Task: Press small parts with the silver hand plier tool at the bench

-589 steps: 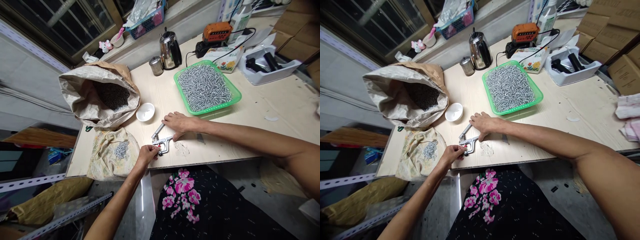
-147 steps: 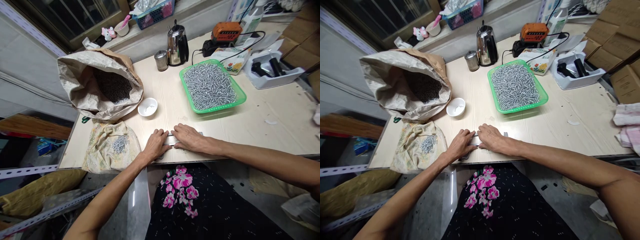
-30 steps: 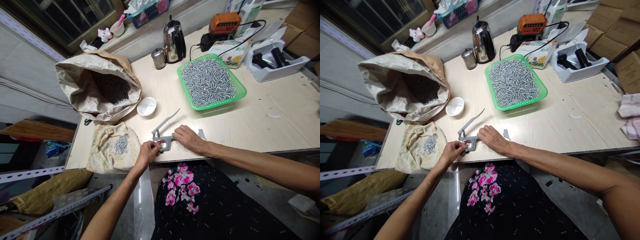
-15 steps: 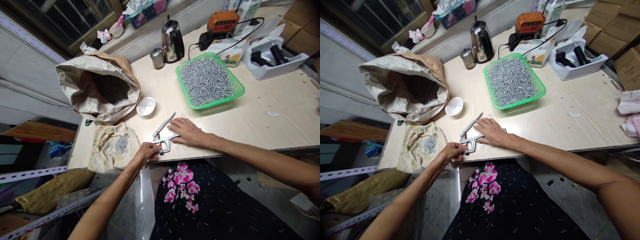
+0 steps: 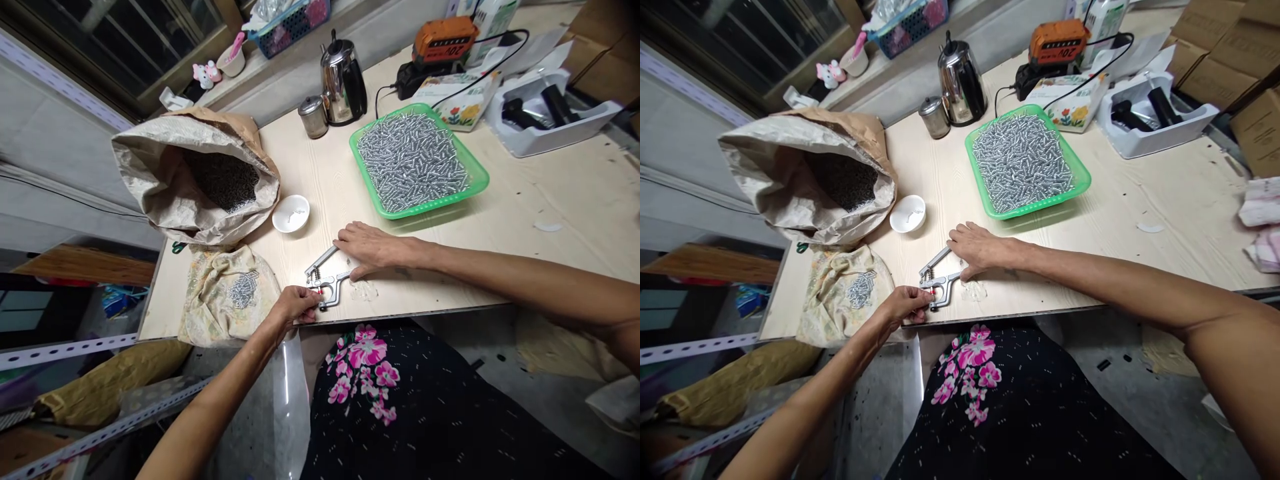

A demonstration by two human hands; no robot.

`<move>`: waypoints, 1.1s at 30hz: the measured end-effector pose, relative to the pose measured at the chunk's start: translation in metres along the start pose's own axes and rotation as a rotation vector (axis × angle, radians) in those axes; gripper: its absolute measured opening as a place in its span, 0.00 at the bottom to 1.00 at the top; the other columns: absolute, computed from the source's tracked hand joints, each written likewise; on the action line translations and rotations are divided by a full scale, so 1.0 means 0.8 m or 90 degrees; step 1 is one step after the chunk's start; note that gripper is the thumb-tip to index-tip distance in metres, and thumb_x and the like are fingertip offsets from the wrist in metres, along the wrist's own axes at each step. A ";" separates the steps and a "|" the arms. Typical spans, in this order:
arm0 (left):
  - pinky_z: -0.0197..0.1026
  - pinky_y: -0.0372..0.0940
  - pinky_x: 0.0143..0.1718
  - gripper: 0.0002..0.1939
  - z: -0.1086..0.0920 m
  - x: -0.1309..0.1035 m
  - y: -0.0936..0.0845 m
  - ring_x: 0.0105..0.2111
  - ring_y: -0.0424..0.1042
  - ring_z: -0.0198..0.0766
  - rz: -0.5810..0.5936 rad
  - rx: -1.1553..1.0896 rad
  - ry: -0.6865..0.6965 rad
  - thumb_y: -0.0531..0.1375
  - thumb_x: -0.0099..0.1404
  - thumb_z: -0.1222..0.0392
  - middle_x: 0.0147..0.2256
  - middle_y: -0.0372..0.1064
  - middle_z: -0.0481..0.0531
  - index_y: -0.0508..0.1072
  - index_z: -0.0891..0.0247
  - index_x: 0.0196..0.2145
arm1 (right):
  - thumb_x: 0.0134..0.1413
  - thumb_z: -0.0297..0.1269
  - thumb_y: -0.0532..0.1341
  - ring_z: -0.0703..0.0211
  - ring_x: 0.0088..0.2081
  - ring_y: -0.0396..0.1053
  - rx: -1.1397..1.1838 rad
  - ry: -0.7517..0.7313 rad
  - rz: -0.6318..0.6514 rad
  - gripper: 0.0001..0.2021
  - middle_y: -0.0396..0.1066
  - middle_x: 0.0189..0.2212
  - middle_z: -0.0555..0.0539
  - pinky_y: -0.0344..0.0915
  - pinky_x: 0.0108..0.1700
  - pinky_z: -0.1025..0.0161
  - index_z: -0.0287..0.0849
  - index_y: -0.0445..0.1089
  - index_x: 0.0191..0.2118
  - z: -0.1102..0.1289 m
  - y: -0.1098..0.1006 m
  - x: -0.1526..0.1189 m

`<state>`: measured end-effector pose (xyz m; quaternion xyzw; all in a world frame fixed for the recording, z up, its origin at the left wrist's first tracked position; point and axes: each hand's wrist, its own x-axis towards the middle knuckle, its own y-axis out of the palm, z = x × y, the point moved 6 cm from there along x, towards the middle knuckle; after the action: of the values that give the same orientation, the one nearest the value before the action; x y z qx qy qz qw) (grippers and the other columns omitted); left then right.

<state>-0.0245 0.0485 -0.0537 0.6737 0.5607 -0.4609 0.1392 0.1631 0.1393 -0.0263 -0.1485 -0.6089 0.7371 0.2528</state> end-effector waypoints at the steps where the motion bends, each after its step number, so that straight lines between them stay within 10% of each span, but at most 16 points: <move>1: 0.35 0.60 0.20 0.18 -0.003 -0.003 -0.001 0.15 0.59 0.30 -0.020 0.038 0.025 0.69 0.52 0.48 0.14 0.60 0.43 0.72 0.66 0.24 | 0.43 0.52 0.72 0.50 0.40 0.61 0.006 0.001 -0.001 0.24 0.67 0.38 0.42 0.60 0.42 0.55 0.39 0.68 0.39 0.003 -0.002 -0.002; 6: 0.41 0.66 0.36 0.09 -0.060 -0.032 0.003 0.35 0.71 0.41 -0.296 0.366 0.367 0.64 0.60 0.54 0.33 0.71 0.53 0.75 0.63 0.33 | 0.51 0.40 0.69 0.52 0.40 0.60 0.043 0.011 -0.017 0.13 0.66 0.37 0.43 0.58 0.35 0.59 0.40 0.67 0.37 0.014 -0.002 -0.012; 10: 0.51 0.63 0.52 0.26 -0.094 -0.026 0.046 0.52 0.63 0.49 -0.258 0.570 0.545 0.65 0.59 0.58 0.53 0.65 0.60 0.65 0.62 0.54 | 0.52 0.41 0.69 0.51 0.41 0.61 0.043 0.022 -0.020 0.16 0.67 0.38 0.42 0.60 0.38 0.58 0.38 0.68 0.41 0.018 0.000 -0.017; 17: 0.52 0.62 0.51 0.34 -0.115 0.002 0.059 0.50 0.62 0.52 -0.179 0.689 0.551 0.66 0.59 0.57 0.51 0.64 0.63 0.59 0.70 0.59 | 0.47 0.44 0.72 0.48 0.41 0.62 -0.025 0.099 -0.013 0.24 0.69 0.40 0.39 0.61 0.41 0.55 0.36 0.67 0.45 0.017 -0.003 -0.029; 27: 0.45 0.63 0.42 0.08 -0.124 0.005 0.059 0.43 0.64 0.46 -0.132 0.663 0.530 0.63 0.63 0.59 0.40 0.68 0.54 0.72 0.62 0.40 | 0.58 0.28 0.62 0.53 0.38 0.65 -0.027 0.163 0.099 0.01 0.71 0.34 0.41 0.57 0.35 0.59 0.37 0.71 0.35 0.027 0.010 -0.016; 33: 0.45 0.63 0.40 0.04 -0.123 0.007 0.061 0.42 0.64 0.45 -0.120 0.680 0.503 0.61 0.66 0.59 0.38 0.69 0.53 0.72 0.62 0.36 | 0.62 0.24 0.54 0.54 0.37 0.65 -0.021 0.148 0.121 0.08 0.71 0.33 0.44 0.59 0.36 0.59 0.40 0.70 0.36 0.037 0.011 -0.018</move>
<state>0.0640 0.1051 -0.0208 0.7163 0.3205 -0.4040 -0.4701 0.1575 0.1055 -0.0300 -0.2938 -0.5708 0.7256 0.2478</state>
